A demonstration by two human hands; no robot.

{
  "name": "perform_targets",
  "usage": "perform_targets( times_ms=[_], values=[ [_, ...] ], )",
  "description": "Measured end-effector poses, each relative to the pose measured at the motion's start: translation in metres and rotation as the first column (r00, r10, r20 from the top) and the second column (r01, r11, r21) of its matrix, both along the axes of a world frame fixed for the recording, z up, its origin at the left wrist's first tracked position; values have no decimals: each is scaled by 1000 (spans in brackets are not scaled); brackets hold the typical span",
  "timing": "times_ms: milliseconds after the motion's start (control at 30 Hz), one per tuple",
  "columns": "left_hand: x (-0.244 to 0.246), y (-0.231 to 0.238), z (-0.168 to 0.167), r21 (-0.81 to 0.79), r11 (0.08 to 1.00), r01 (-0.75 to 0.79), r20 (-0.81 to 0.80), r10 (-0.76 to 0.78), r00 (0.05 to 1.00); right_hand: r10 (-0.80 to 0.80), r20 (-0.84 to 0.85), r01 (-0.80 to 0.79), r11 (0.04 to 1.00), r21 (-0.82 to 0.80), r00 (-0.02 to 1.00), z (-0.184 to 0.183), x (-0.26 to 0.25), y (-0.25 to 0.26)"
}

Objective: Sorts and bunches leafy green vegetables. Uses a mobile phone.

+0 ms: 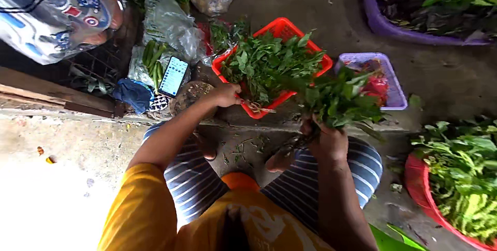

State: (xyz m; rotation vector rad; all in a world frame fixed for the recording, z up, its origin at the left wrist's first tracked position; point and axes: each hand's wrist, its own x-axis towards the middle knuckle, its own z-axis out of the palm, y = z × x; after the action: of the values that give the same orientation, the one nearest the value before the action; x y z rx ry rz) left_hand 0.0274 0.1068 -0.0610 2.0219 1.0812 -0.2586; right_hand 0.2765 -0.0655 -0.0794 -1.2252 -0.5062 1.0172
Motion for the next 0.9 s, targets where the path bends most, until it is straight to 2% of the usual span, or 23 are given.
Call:
perform_targets(
  times_ms=[67, 133, 200, 267, 300, 367, 433, 533, 633, 767, 900],
  values=[
    [-16, 13, 14, 9, 994, 111, -93, -110, 990, -2, 14, 2, 999, -32, 1000, -5, 3, -3],
    [-48, 31, 22, 65, 994, 86, -107, -79, 991, 8, 43, -6, 999, -53, 999, -8, 6, -4],
    [-93, 51, 26, 142, 987, -69, -93, 83, 992, 23, 62, -20, 998, -52, 998, -11, 7, -1],
    [-143, 67, 12, 212, 927, -310, -31, 323, 946, 41, 67, -38, 998, -57, 997, -14, 8, 2],
    [-169, 72, -3, 219, 861, -459, 22, 466, 885, 52, 72, -47, 996, -70, 996, -16, 7, 3],
    [-214, 68, -40, 153, 672, -724, 131, 713, 689, 70, 84, -61, 993, -99, 994, -17, 3, 6],
    [-239, 49, -75, 4, 525, -851, 181, 837, 517, 82, 115, -67, 989, -131, 990, -19, 0, 9],
    [-247, 24, -114, -192, 410, -892, 294, 891, 346, 103, 153, -79, 985, -151, 983, -24, -5, 15],
    [-245, 18, -141, -247, 372, -895, 423, 872, 246, 131, 178, -108, 985, -135, 975, -26, -11, 21],
    [-243, 19, -149, -285, 369, -885, 503, 843, 190, 152, 174, -132, 984, -123, 973, -28, -14, 25],
    [-249, 15, -146, -407, 315, -857, 526, 848, 62, 174, 175, -155, 981, -118, 969, -29, -13, 24]
  ],
)
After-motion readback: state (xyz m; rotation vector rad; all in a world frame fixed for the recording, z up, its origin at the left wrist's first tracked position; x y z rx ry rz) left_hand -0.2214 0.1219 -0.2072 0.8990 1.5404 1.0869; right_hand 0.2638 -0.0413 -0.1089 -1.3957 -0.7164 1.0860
